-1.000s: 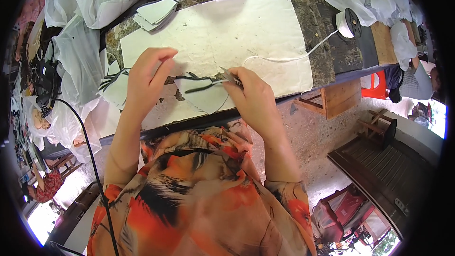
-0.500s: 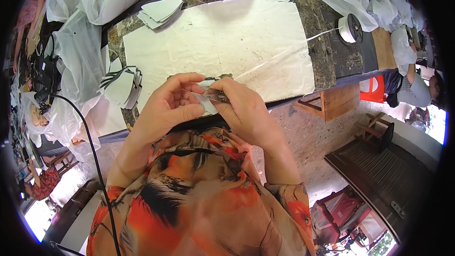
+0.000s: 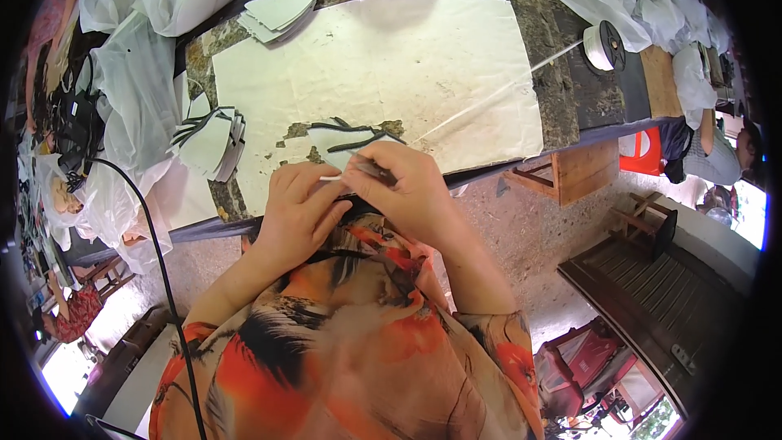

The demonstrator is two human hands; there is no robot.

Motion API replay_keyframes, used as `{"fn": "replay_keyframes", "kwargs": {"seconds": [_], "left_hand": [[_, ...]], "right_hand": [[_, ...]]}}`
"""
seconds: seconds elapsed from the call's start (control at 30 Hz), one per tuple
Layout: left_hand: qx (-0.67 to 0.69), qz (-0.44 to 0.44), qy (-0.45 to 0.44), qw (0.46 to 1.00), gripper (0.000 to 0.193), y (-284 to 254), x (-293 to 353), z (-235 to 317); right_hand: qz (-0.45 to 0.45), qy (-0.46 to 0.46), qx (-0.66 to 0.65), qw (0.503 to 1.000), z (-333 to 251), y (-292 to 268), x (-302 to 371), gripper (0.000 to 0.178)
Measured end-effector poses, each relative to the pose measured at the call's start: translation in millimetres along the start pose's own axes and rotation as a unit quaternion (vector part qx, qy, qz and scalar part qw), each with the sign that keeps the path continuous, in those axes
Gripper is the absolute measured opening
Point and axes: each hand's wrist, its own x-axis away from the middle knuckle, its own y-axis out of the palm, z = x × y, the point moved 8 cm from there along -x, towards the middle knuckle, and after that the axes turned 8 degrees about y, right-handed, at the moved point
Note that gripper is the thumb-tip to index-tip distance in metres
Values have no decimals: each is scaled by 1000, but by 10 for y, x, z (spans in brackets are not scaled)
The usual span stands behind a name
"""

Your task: Applying adhesive to small black strips and attaching them to white shoe upper components.

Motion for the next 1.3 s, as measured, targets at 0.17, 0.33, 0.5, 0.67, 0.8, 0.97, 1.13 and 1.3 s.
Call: {"fn": "replay_keyframes", "kwargs": {"seconds": [0.17, 0.33, 0.5, 0.67, 0.8, 0.97, 1.13, 1.3], "left_hand": [[-51, 18, 48, 997, 36, 55, 105, -45], [-68, 13, 34, 997, 41, 91, 124, -26], [-81, 27, 27, 996, 40, 88, 169, -3], [-74, 25, 26, 997, 45, 98, 176, -14], [-76, 28, 25, 996, 45, 92, 169, -12], [-66, 39, 23, 997, 44, 88, 169, -25], [-81, 50, 21, 995, 44, 26, 120, -46], [-90, 13, -3, 996, 41, 75, 128, -88]], "right_hand": [[-37, -49, 88, 994, -61, 192, -125, 18], [76, -95, 213, 969, 12, 204, -272, 20], [95, -96, 232, 963, 9, 242, -280, 14], [120, -128, 234, 956, -21, 250, -252, 13], [133, -139, 227, 955, -36, 272, -247, 12], [135, -118, 252, 951, -50, 271, -247, 17], [129, -137, 247, 951, -59, 266, -244, 13], [104, -110, 252, 956, -78, 229, -256, 13]]}}
